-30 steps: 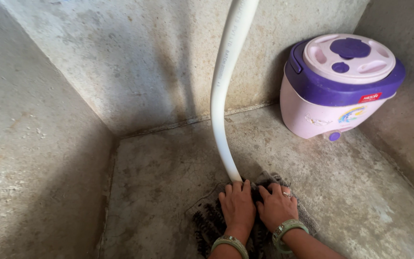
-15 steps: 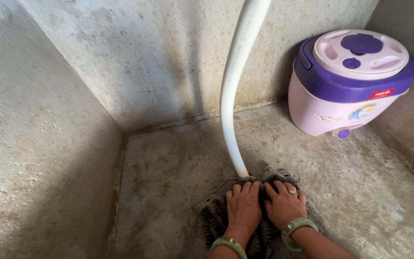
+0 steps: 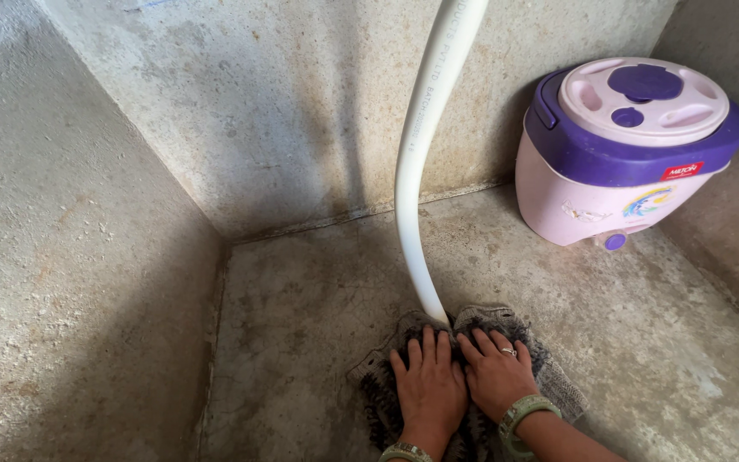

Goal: The person wipes a drainage pipe and the adjacent wall with a cloth by hand, focusing on the joints and surface areas around a sink.

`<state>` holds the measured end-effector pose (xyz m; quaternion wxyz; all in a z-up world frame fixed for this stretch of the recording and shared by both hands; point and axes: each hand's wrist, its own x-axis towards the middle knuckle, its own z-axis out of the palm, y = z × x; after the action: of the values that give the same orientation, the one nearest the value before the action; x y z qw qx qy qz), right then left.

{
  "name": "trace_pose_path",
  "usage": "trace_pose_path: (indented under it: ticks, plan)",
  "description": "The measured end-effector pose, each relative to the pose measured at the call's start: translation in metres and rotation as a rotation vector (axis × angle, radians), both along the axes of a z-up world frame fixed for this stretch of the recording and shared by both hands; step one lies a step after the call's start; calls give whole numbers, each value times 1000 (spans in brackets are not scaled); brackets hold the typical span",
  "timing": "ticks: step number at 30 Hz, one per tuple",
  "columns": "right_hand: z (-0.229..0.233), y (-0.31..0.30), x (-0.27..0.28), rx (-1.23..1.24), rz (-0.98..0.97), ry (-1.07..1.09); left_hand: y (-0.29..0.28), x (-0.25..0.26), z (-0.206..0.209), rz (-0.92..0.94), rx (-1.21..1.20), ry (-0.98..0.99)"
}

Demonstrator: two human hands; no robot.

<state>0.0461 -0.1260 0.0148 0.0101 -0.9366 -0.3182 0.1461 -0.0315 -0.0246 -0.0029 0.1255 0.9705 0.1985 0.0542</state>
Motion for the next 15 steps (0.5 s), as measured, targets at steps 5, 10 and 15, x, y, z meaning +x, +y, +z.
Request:
trace_pose_path:
  ticks: [5, 10, 15]
  plan:
    - [10, 9, 8, 18, -37, 46, 4, 0, 12, 53, -58, -56]
    - [-1, 24, 28, 271, -136, 89, 12, 6, 3, 130, -134, -182]
    - [9, 40, 30, 495, -209, 85, 23, 12, -12, 258, -284, -322]
